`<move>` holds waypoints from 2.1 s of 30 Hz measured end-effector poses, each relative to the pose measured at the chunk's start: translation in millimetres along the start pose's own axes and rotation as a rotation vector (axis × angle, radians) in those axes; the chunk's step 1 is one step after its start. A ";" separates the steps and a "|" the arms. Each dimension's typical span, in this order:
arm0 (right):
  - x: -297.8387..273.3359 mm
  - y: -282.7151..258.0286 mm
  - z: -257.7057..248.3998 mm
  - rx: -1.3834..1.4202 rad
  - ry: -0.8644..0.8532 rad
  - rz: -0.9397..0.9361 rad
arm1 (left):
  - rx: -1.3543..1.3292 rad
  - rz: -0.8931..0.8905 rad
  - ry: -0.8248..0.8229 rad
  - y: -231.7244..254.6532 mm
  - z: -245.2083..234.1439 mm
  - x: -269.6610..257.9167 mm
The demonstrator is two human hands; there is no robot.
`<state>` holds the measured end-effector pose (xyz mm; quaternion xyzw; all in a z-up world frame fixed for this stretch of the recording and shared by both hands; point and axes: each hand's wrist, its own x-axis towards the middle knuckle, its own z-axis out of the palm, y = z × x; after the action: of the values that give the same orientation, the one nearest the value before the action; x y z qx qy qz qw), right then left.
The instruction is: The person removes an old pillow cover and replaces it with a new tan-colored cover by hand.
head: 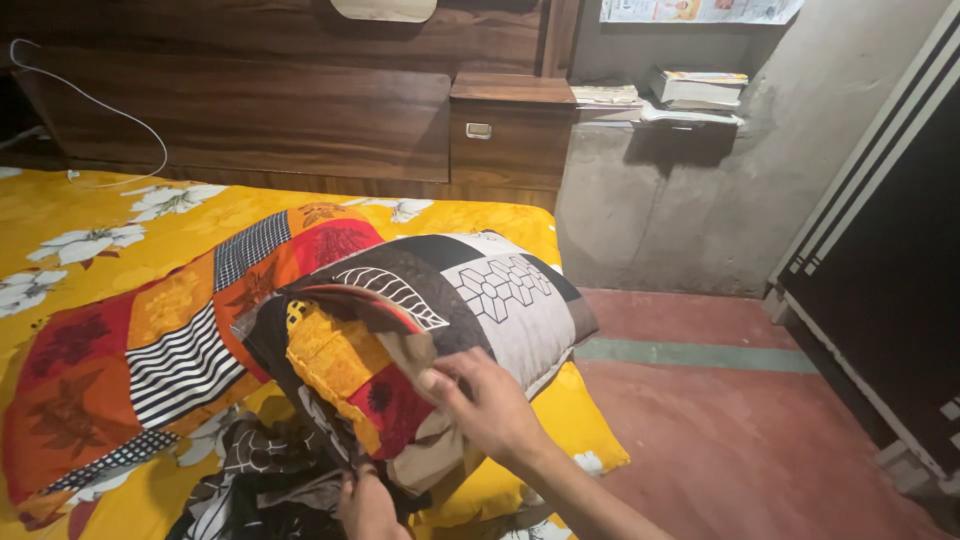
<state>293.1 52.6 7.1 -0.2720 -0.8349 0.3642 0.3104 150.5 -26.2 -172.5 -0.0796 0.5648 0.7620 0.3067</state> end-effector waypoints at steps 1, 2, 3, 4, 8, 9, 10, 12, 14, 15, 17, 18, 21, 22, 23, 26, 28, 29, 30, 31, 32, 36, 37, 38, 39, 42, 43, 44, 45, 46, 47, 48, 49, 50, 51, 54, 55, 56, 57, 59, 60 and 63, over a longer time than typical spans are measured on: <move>-0.5 -6.2 -1.6 -0.052 -0.049 -0.097 | -0.024 0.034 -0.017 -0.3 1.0 -1.0; -2.2 -14.0 -1.9 -0.096 -0.117 -0.115 | -0.173 0.034 -0.201 -2.4 -1.7 -0.3; -5.7 -23.4 -1.3 -0.141 -0.185 -0.133 | -0.323 0.036 -0.386 -5.4 -6.7 0.1; -8.7 -32.7 -3.5 -0.186 -0.251 -0.149 | -0.473 0.039 -0.572 -6.4 -8.0 1.8; -13.5 -57.3 -23.6 0.128 -0.370 -0.222 | -0.374 0.094 -0.738 14.1 1.2 -19.3; -14.7 -60.6 -22.4 0.197 -0.395 -0.233 | -0.196 0.466 -0.841 18.4 -5.7 -40.3; -15.1 -61.6 -21.4 0.265 -0.421 -0.242 | -0.004 0.833 -0.931 20.9 -6.0 -59.8; -9.4 -59.5 -21.5 0.055 -0.346 -0.508 | -0.135 0.598 -0.917 25.4 9.9 -80.0; -6.8 -58.7 -15.6 -0.194 -0.249 -0.644 | -0.262 0.371 -0.889 25.7 22.9 -84.1; -7.9 -59.9 -8.7 -0.337 -0.189 -0.646 | -0.325 0.262 -0.872 24.4 28.9 -81.7; -10.7 -63.2 5.6 -0.553 -0.066 -0.649 | -0.409 0.156 -0.867 16.4 38.4 -77.5; -9.5 -63.8 10.1 -0.636 0.000 -0.653 | -0.437 0.159 -0.890 11.8 52.4 -72.9; -4.9 -63.4 12.8 -0.645 0.306 -0.532 | -0.523 -0.015 -0.980 18.1 65.9 -53.8; -1.6 -64.3 13.4 -0.603 0.425 -0.468 | -0.549 -0.101 -1.012 24.4 65.6 -50.7; 3.2 -64.5 11.1 -0.620 0.386 -0.448 | -0.559 -0.118 -0.977 27.0 65.6 -54.5; 16.6 -65.9 3.1 -0.673 0.277 -0.399 | -0.454 -0.105 -0.825 32.6 64.1 -66.8; 19.2 -66.8 3.1 -0.714 0.208 -0.402 | -0.227 -0.007 -0.653 26.0 58.2 -63.4; 18.9 -66.4 4.3 -0.750 0.230 -0.437 | -0.263 0.016 -0.618 16.4 58.3 -58.6; 21.3 -65.7 5.0 -0.785 0.253 -0.476 | -0.302 0.043 -0.585 4.7 63.8 -51.2; 23.5 -64.2 5.9 -0.821 0.276 -0.515 | -0.341 0.070 -0.551 -6.5 68.7 -40.1; 23.2 -61.7 7.9 -0.797 0.250 -0.521 | -0.122 0.254 -0.552 -14.8 71.9 -24.6; 7.2 -52.3 11.0 -0.660 0.182 -0.542 | -0.122 0.287 -0.976 -20.1 70.5 24.7; 4.0 -50.3 7.5 -0.617 0.174 -0.544 | -0.349 0.102 -1.179 -17.1 73.1 28.0; 0.2 -49.6 6.2 -0.603 0.167 -0.510 | -0.406 -0.004 -1.097 -14.3 67.2 27.2; -2.8 -49.8 4.1 -0.589 0.160 -0.477 | -0.460 -0.109 -1.013 -7.9 60.1 27.5; -3.0 -52.9 -10.3 -0.535 0.123 -0.460 | -0.448 0.112 -0.798 31.7 72.4 46.8; -3.3 -53.1 -14.0 -0.516 0.104 -0.463 | -0.311 0.273 -0.635 47.6 64.6 51.9; -7.1 -53.4 -14.3 -0.496 0.101 -0.468 | -0.169 0.418 -0.460 62.4 49.2 52.6; -12.4 -53.4 -13.0 -0.477 0.099 -0.473 | -0.062 0.505 -0.351 76.4 38.8 51.1; -12.0 -52.9 -11.9 -0.459 0.099 -0.490 | -0.025 0.582 -0.256 94.6 31.6 52.0; -10.4 -52.1 -10.8 -0.472 0.104 -0.495 | -0.082 0.657 -0.206 115.5 23.3 53.6; -11.0 -52.1 -7.8 -0.479 0.103 -0.499 | -0.201 0.723 -0.188 136.5 8.9 53.0; -11.7 -52.0 -4.3 -0.486 0.102 -0.502 | -0.309 0.783 -0.193 155.3 -4.1 52.1; -10.6 -51.6 0.2 -0.486 0.105 -0.508 | -0.366 0.825 -0.204 171.0 -12.2 52.4; -8.4 -51.6 5.0 -0.486 0.107 -0.513 | -0.282 0.818 -0.219 182.9 -17.9 52.9; -1.5 -56.9 22.3 -0.556 0.129 -0.567 | 0.202 0.753 -0.240 208.5 -16.3 62.1; 1.3 -59.9 29.0 -0.593 0.139 -0.592 | 0.449 0.797 -0.257 210.1 -3.4 68.7; 2.3 -63.3 35.7 -0.651 0.155 -0.618 | 0.701 0.829 -0.267 208.8 4.9 74.0; 2.9 -67.1 41.7 -0.709 0.172 -0.643 | 0.688 0.867 -0.242 204.7 7.7 77.4; 8.0 -75.3 47.3 -0.750 0.180 -0.680 | 0.655 0.952 -0.194 198.9 25.4 86.1; 5.5 -78.1 48.2 -0.733 0.163 -0.684 | 0.679 0.888 -0.159 197.6 28.3 88.3; 8.9 -85.9 53.2 -0.598 0.057 -0.562 | 0.713 0.752 -0.065 195.5 35.4 85.5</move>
<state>229.6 -15.1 47.8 -0.1213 -0.9368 -0.0011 0.3281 -18.8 4.3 -41.4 0.2621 0.7691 0.5817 0.0371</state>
